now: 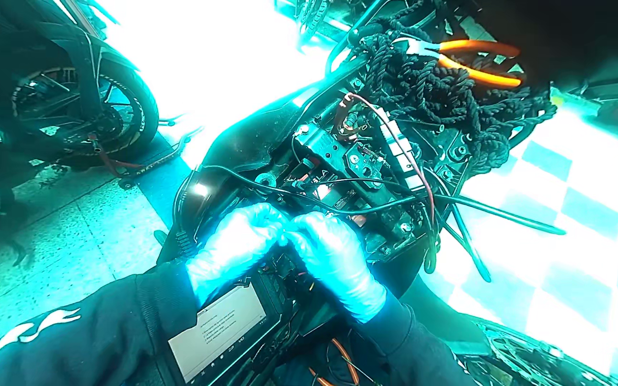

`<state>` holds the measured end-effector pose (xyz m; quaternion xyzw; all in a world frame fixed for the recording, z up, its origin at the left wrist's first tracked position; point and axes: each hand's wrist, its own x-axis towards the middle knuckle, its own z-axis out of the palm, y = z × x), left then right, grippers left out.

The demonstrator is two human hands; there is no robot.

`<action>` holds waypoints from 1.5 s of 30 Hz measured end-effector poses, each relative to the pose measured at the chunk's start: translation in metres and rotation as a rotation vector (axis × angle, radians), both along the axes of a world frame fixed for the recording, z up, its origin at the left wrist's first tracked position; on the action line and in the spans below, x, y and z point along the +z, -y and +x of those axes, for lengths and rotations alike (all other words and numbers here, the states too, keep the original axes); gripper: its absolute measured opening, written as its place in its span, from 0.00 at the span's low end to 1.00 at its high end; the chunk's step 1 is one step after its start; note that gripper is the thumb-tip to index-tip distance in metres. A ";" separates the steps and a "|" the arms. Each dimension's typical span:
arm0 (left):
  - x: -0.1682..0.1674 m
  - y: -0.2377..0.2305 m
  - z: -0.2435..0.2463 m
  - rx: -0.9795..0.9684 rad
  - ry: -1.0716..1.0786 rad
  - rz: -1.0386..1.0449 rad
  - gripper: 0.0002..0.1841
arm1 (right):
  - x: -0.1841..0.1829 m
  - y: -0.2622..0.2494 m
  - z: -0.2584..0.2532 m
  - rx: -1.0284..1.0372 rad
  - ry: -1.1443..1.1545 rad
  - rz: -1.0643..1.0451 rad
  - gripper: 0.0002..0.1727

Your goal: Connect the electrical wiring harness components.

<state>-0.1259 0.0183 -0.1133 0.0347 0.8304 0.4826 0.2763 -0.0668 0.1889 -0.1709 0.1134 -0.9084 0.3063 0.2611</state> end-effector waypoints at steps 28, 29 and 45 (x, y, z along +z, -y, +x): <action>-0.006 -0.002 0.007 0.189 0.046 0.207 0.04 | 0.004 0.000 0.001 -0.038 0.250 -0.180 0.06; -0.004 -0.002 0.007 0.190 0.063 0.200 0.03 | 0.004 0.001 0.001 -0.044 0.252 -0.179 0.06; -0.008 -0.003 0.007 0.196 0.054 0.224 0.04 | 0.001 0.000 -0.003 0.029 0.197 -0.175 0.14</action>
